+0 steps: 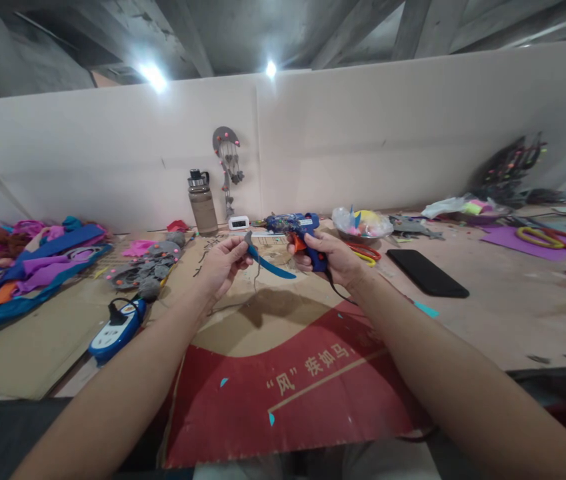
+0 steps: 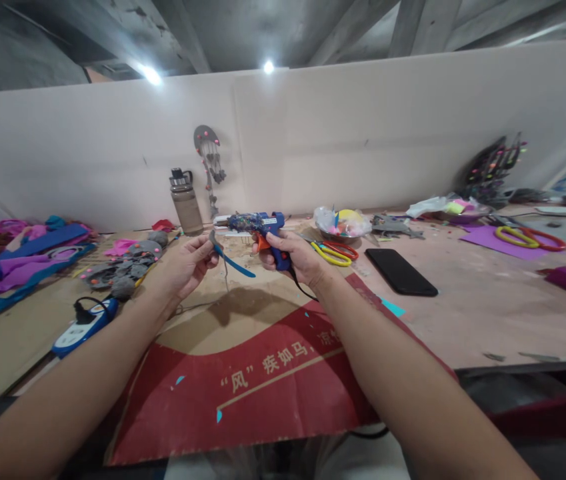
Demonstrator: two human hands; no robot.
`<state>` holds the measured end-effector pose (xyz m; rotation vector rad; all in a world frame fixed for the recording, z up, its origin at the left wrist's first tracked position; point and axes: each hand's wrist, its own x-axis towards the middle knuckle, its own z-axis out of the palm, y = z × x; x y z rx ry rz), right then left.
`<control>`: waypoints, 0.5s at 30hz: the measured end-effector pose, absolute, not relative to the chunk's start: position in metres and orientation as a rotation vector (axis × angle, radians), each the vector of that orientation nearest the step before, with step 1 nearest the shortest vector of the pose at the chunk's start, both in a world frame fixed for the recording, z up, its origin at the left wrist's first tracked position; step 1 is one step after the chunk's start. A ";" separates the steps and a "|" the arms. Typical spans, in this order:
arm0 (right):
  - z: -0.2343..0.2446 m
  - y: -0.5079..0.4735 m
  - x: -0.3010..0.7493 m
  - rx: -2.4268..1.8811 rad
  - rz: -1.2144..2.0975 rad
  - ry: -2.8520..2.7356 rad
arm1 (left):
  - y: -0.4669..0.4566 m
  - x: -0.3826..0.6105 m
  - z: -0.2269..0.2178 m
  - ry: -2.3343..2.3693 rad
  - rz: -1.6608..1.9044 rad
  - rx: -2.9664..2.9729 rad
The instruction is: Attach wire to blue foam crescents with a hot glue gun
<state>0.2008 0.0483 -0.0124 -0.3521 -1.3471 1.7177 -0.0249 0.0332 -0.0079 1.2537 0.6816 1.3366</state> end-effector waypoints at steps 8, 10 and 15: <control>-0.013 0.048 0.201 -0.332 1.791 -1.354 | 0.035 -0.024 -0.011 0.623 1.295 1.267; -0.013 0.048 0.201 -0.339 1.797 -1.359 | 0.035 -0.023 -0.011 0.611 1.296 1.265; -0.015 0.049 0.202 -0.343 1.803 -1.366 | 0.033 -0.023 -0.010 0.597 1.295 1.258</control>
